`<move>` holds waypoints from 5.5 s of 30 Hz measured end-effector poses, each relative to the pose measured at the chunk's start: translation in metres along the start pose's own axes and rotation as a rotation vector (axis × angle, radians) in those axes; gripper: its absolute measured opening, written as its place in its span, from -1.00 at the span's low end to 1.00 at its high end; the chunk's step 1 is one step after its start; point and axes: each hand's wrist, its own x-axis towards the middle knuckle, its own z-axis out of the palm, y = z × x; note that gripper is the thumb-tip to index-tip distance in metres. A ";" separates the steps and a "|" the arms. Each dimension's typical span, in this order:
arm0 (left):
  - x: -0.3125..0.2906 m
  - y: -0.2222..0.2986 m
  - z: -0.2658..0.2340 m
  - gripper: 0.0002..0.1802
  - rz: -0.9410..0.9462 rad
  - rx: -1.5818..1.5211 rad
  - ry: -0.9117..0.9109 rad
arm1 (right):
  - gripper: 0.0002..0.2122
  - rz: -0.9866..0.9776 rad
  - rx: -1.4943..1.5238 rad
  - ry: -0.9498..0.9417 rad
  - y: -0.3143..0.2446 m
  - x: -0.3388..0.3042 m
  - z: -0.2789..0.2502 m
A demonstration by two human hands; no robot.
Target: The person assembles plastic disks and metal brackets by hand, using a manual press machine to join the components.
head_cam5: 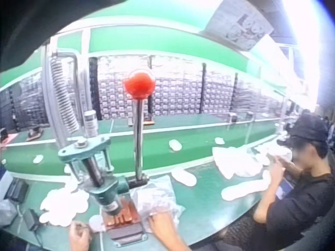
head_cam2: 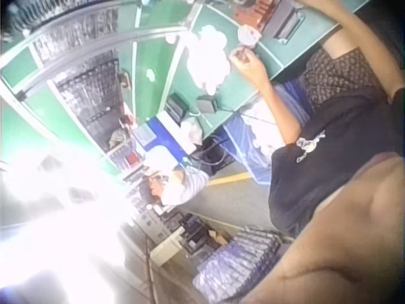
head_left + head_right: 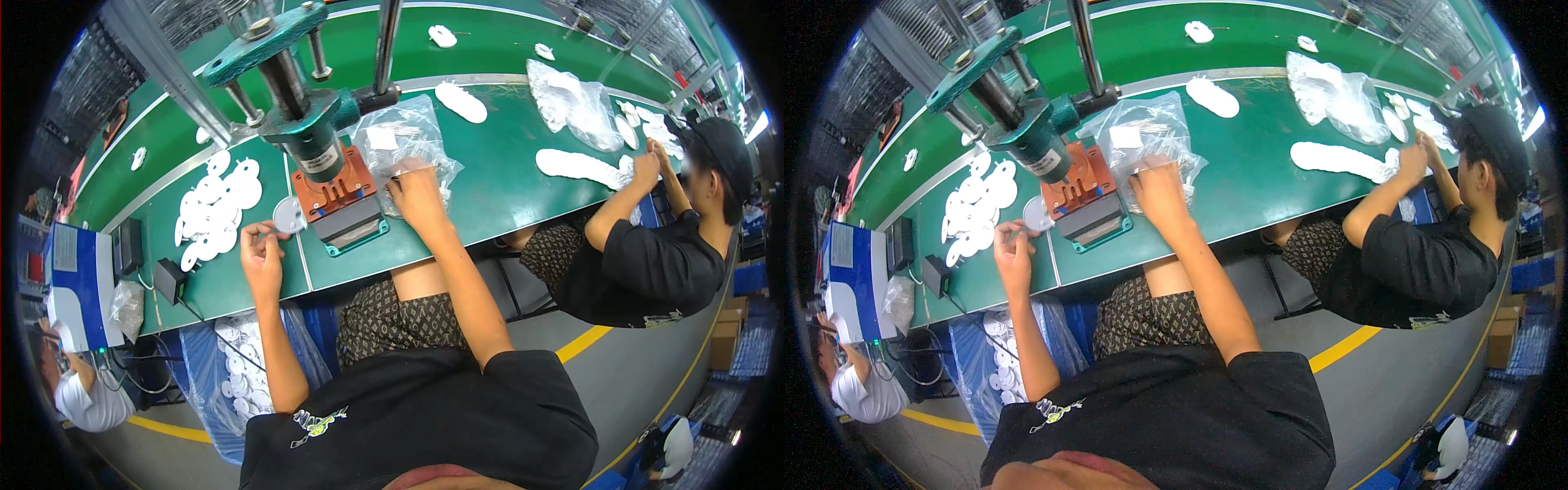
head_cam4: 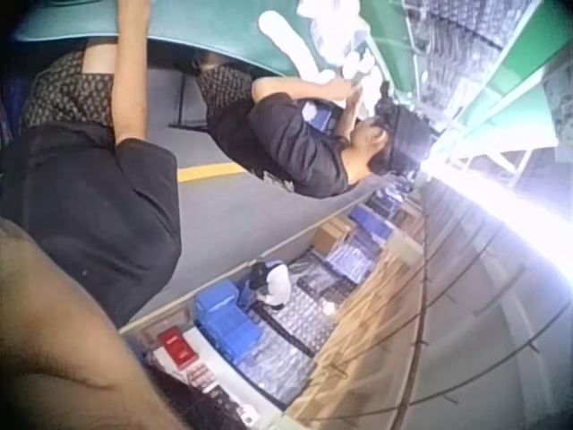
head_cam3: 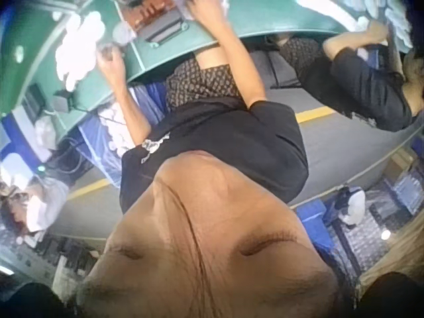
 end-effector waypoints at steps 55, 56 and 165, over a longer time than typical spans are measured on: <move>-0.069 0.040 0.037 -0.40 0.531 0.608 -0.263 | -0.73 -0.265 0.298 -0.045 -0.084 -0.080 -0.014; -0.071 0.041 0.035 -0.41 0.530 0.666 -0.231 | -0.73 -0.266 0.295 -0.036 -0.082 -0.080 -0.017; -0.034 0.024 0.008 -0.64 0.403 0.747 -0.117 | -0.90 -0.315 -0.098 -0.305 0.009 0.006 -0.058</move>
